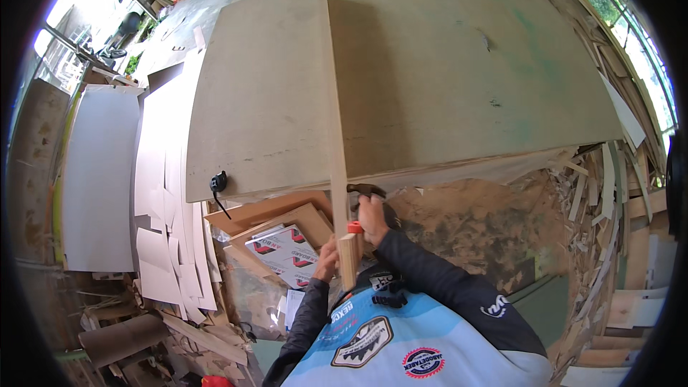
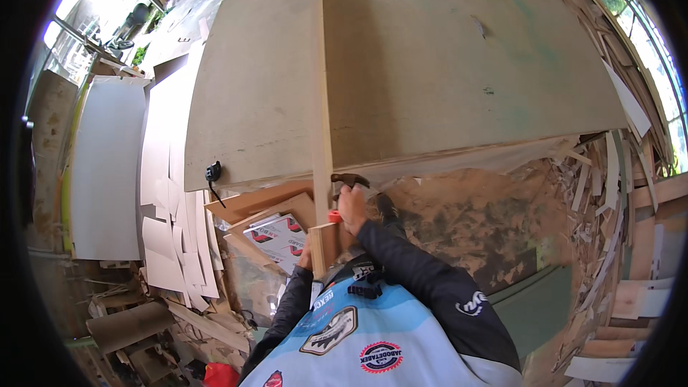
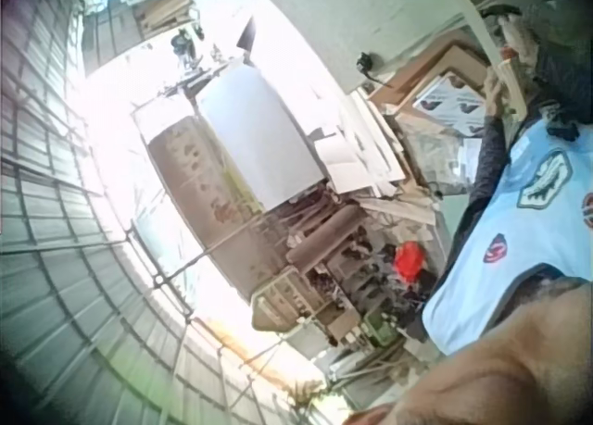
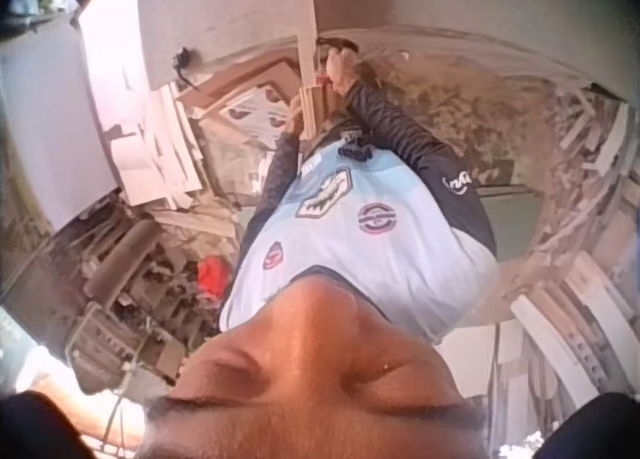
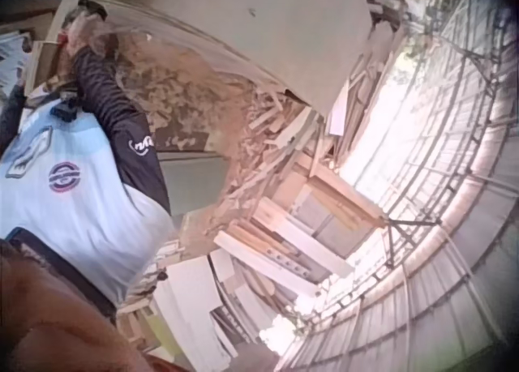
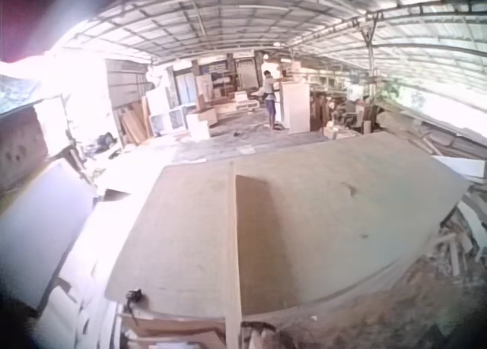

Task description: The person uses a tape measure to mark wood panels, hammers nails into a guide board, and sorts through several green wood panels on the workshop floor.

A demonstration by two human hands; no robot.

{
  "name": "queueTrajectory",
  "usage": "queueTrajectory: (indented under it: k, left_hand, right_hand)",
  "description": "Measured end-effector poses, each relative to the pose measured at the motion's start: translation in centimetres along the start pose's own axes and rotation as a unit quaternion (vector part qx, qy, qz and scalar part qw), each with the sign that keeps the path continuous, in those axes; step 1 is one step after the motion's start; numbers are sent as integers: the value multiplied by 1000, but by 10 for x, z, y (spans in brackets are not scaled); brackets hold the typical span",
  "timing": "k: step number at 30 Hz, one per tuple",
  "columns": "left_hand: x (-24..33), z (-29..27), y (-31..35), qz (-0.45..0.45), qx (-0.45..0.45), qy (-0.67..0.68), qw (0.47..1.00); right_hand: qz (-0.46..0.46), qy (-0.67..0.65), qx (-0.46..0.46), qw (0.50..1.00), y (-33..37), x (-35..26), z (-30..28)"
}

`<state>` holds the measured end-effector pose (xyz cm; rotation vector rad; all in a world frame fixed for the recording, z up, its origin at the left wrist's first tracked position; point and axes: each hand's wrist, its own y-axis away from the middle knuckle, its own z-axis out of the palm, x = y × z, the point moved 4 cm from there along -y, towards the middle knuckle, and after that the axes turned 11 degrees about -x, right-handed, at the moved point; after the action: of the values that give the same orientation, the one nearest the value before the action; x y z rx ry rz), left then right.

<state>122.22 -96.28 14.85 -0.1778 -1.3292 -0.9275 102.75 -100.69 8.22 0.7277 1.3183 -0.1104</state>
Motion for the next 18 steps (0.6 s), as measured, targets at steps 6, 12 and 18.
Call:
queueTrajectory:
  k: [6, 12, 18]
  left_hand:
    - [12, -13, 11, 36, -22, 6, 999]
    - [3, -8, 7, -53, -11, 32, 998]
    - [-8, -37, 60, -38, -16, 45, 998]
  right_hand:
    - [47, -219, 5, 975, 1, -65, 11]
    - [-83, 136, 94, 983, 0, -6, 4]
    - [1, -302, -36, 953, -1, -85, 19]
